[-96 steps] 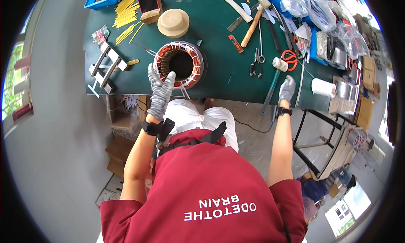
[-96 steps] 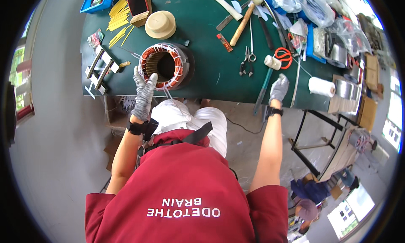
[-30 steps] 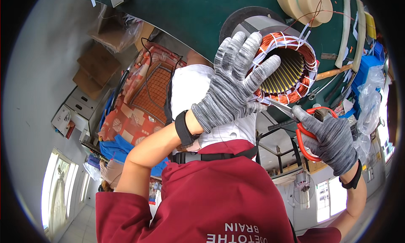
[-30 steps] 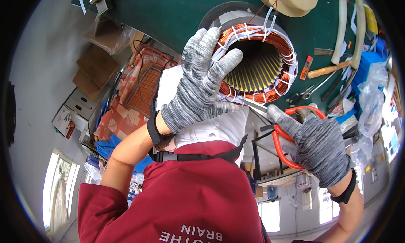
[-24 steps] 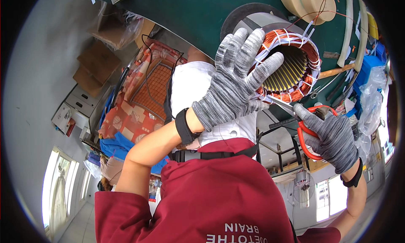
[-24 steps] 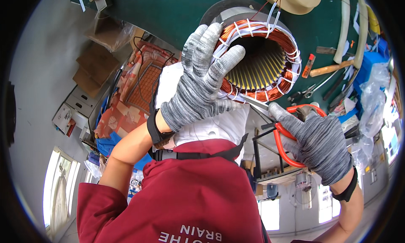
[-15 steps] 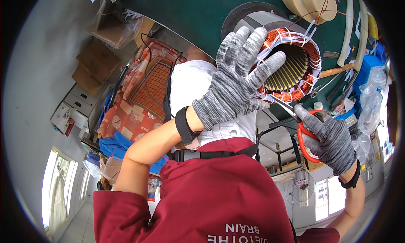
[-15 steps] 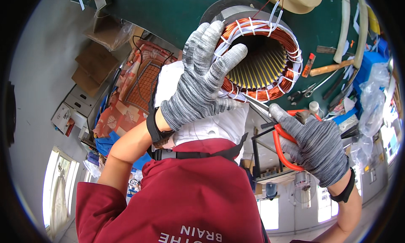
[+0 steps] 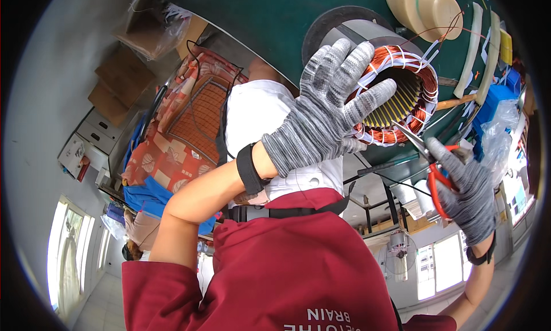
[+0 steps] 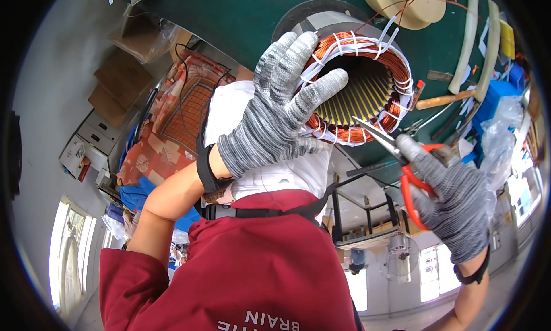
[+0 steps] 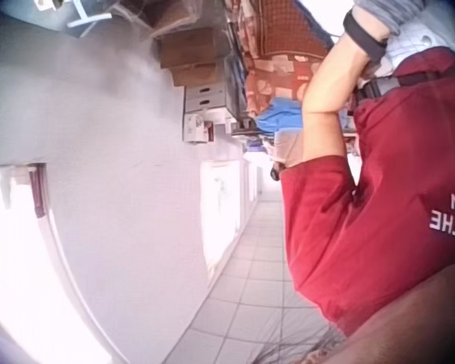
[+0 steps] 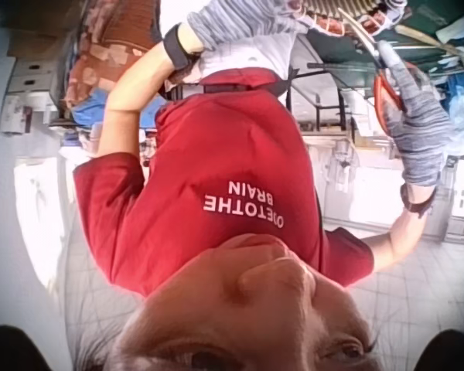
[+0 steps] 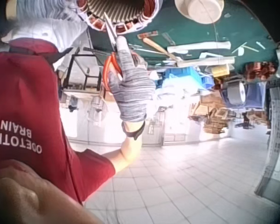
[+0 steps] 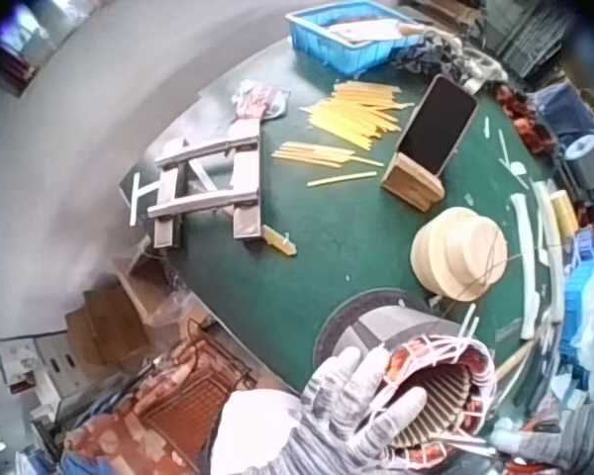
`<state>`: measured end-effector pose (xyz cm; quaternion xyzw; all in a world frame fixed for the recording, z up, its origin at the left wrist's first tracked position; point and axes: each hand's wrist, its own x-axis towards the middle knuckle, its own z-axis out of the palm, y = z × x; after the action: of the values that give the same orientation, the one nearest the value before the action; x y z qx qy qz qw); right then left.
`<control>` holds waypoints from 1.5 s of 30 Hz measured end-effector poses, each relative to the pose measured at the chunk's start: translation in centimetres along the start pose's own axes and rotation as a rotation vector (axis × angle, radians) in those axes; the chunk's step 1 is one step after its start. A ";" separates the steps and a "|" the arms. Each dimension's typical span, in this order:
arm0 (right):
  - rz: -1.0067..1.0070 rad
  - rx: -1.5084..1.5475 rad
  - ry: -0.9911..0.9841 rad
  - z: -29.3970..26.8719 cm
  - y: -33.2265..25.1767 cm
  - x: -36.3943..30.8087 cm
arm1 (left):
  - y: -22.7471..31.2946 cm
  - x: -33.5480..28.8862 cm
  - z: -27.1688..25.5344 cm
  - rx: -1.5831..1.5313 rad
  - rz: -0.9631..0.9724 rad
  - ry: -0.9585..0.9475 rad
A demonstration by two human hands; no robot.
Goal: Assembling a motor stator by inserting insulation and shaping the coils with a mallet.
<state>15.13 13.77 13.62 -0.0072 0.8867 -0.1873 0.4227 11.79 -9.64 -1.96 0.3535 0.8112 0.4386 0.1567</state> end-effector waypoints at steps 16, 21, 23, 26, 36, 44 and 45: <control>0.119 -0.309 -0.648 -7.7 0.1 7.0 | 0.6 0.6 1.1 -0.113 0.017 0.023; -0.229 -0.340 -0.690 -6.7 -0.7 11.7 | -0.3 -1.4 -0.4 0.113 -0.049 0.053; 0.057 -0.502 -0.933 -8.6 -2.5 11.6 | 0.5 0.4 1.6 -0.083 -0.015 0.057; 0.012 -0.572 -0.928 -8.2 -3.7 12.7 | 0.4 -0.2 1.5 -0.002 -0.010 0.086; -0.003 -0.736 -0.949 -7.8 -3.0 12.6 | 0.7 -0.3 0.7 0.005 -0.044 0.029; -0.205 -0.354 -0.903 -7.8 1.5 12.3 | 1.0 -0.2 0.7 0.032 -0.071 0.020; -0.203 -0.354 -0.906 -7.7 1.8 12.3 | 1.0 -0.3 0.8 0.055 -0.065 0.033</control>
<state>1.72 15.82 8.27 -0.2460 0.6269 -0.0521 0.7374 12.85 -9.02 -1.59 0.3240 0.8365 0.4165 0.1476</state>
